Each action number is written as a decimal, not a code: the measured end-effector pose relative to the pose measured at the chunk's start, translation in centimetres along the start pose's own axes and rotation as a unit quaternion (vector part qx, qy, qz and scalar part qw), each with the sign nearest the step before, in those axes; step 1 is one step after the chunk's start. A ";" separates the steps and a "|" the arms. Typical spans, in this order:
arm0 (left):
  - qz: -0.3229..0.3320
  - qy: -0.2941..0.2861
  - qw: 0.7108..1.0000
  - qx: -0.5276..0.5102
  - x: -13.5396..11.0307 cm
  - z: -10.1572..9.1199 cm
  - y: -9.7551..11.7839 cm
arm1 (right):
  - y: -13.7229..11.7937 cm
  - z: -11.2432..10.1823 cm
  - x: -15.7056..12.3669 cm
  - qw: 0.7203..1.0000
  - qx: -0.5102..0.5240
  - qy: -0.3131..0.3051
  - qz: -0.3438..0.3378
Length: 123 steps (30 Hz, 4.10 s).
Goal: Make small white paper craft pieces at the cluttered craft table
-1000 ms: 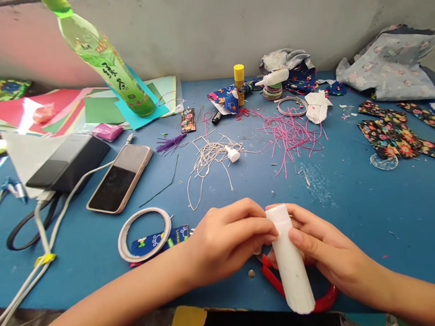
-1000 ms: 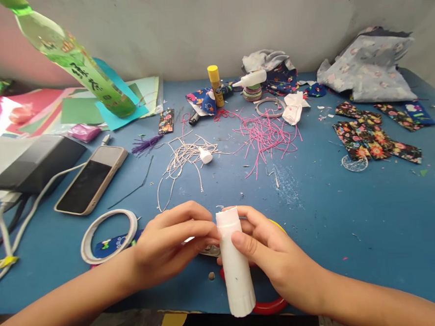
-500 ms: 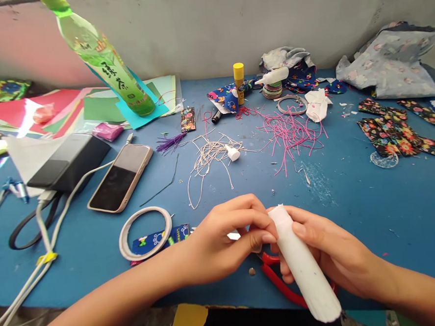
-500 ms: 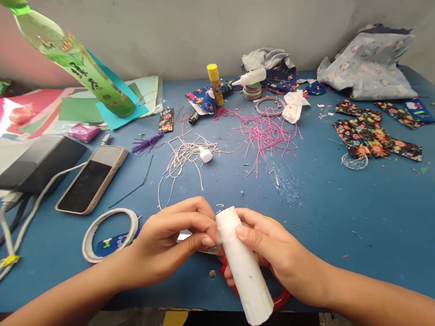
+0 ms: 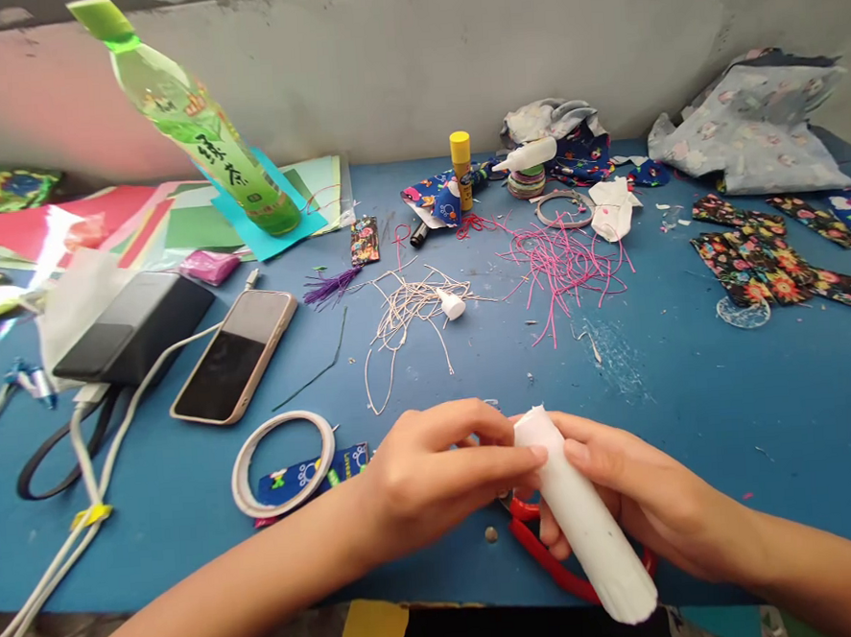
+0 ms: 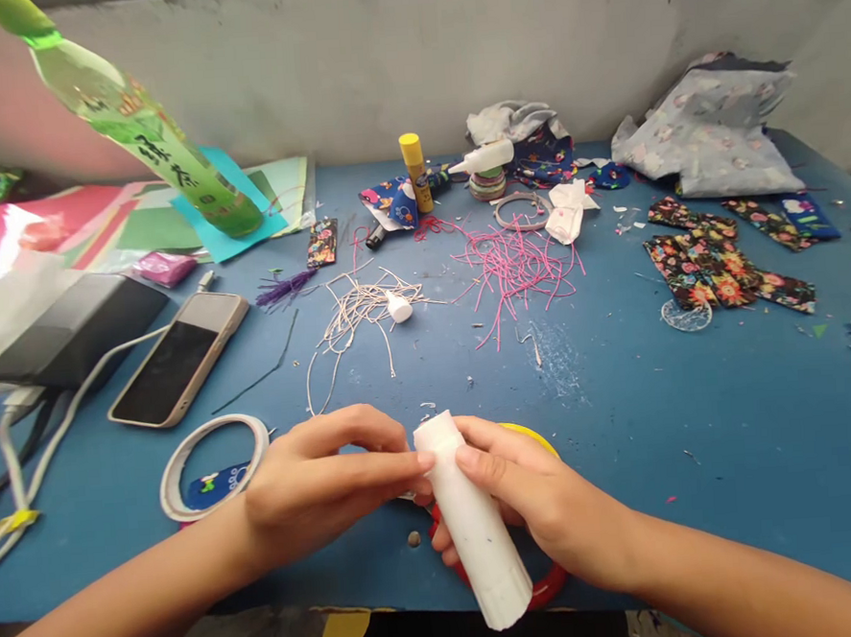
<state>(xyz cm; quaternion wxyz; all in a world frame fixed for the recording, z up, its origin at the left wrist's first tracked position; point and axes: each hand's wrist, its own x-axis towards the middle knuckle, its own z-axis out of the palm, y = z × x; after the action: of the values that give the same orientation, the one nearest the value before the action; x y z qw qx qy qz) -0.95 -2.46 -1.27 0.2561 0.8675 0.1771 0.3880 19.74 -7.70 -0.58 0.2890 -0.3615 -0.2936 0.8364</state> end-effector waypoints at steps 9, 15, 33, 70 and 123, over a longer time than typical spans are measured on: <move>0.047 -0.014 0.998 0.030 -0.1 -0.1 -0.1 | 0.5 0.2 0.6 0.999 -0.034 0.017 -0.010; 0.080 -0.051 0.995 0.040 -0.5 -0.7 0.3 | 0.8 0.6 0.6 0.999 -0.004 0.007 -0.031; 0.100 -0.063 0.993 0.014 0.4 -1.8 1.6 | 1.2 0.2 0.1 0.997 0.037 -0.048 -0.048; -0.432 0.137 0.760 -0.466 0.4 1.3 1.6 | 1.3 -0.2 0.7 0.969 -0.109 0.079 -0.208; -0.094 0.137 0.985 -0.042 -0.1 1.5 0.7 | 1.4 -0.6 1.4 0.715 -0.477 0.167 -0.483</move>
<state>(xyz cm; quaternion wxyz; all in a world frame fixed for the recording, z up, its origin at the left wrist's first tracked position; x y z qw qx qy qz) 0.19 -3.51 -1.75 0.3008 0.7740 0.2744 0.4849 19.02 -7.45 -2.48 0.4870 -0.3945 -0.7354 0.2577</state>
